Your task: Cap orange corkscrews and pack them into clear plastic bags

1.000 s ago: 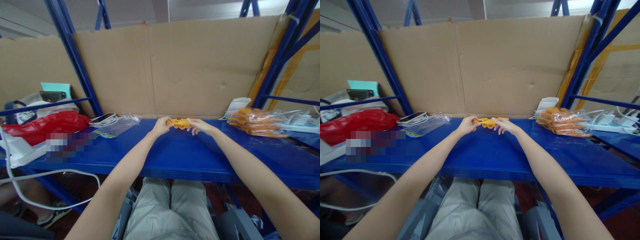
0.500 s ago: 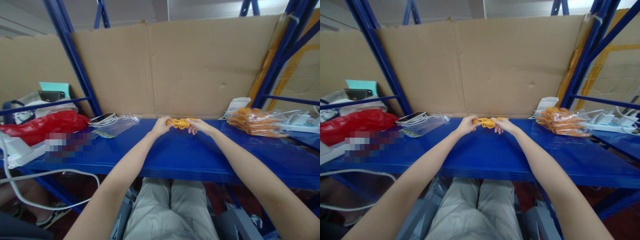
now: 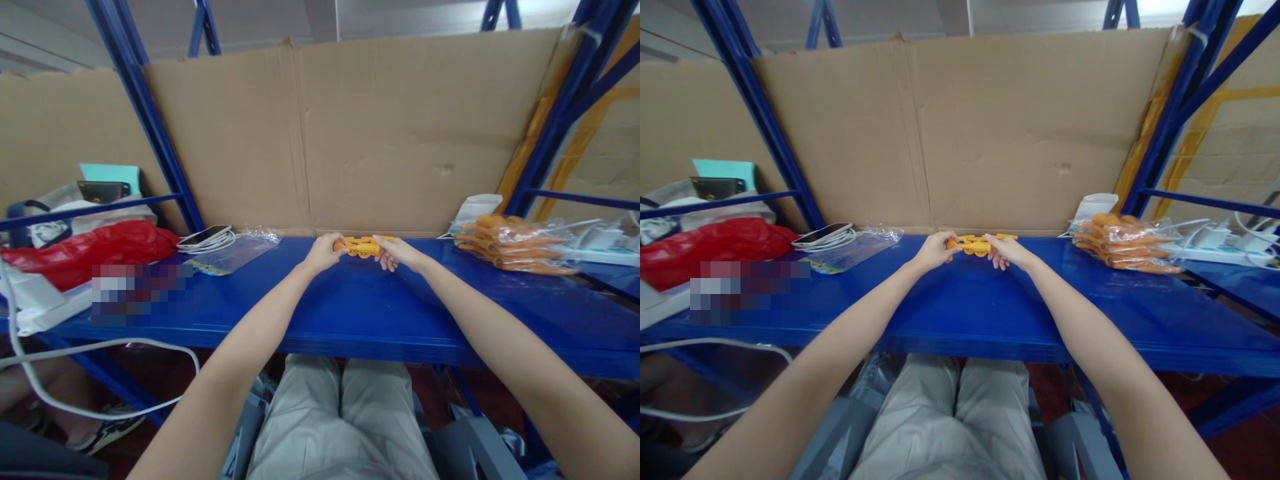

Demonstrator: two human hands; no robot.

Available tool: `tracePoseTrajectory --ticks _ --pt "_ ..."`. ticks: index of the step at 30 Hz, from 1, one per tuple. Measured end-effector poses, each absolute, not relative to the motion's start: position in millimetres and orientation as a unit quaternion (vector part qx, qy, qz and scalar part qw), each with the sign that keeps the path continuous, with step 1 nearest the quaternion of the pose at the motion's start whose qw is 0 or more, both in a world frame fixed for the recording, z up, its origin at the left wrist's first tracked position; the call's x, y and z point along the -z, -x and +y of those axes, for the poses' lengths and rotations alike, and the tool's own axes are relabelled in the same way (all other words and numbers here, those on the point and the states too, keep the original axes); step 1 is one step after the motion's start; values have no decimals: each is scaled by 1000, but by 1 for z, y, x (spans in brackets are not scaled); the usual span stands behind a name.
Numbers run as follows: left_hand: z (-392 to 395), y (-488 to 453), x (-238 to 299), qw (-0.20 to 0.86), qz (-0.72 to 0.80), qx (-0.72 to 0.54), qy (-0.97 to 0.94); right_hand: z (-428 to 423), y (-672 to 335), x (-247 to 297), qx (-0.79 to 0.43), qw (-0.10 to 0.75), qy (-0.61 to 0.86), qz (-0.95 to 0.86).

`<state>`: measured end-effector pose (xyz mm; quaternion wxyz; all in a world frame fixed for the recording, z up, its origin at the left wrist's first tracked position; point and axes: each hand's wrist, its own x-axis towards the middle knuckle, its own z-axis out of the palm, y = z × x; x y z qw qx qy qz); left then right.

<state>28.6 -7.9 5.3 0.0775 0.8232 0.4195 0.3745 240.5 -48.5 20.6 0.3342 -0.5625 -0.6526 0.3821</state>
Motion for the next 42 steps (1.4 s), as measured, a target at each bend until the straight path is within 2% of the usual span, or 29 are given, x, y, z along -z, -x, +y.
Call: tracePoseTrajectory --ticks 14,20,32,36,39,42 --pt "-5 -28 -3 87 418 -374 -824 -50 -240 -22 -379 312 580 -650" --pt "-6 -27 -4 86 415 -380 -822 -45 -246 -19 -354 356 513 -696" --pt "0 -26 0 72 397 -377 -834 -36 -250 -14 -339 377 476 -718" --pt "4 -25 3 72 367 -412 -831 -24 -255 -11 -262 474 489 -684" --pt "7 -23 5 55 374 -394 -838 -12 -269 -7 -168 547 528 -627" --pt "9 -21 7 27 402 -328 -854 -5 -287 -4 -67 552 589 -586"
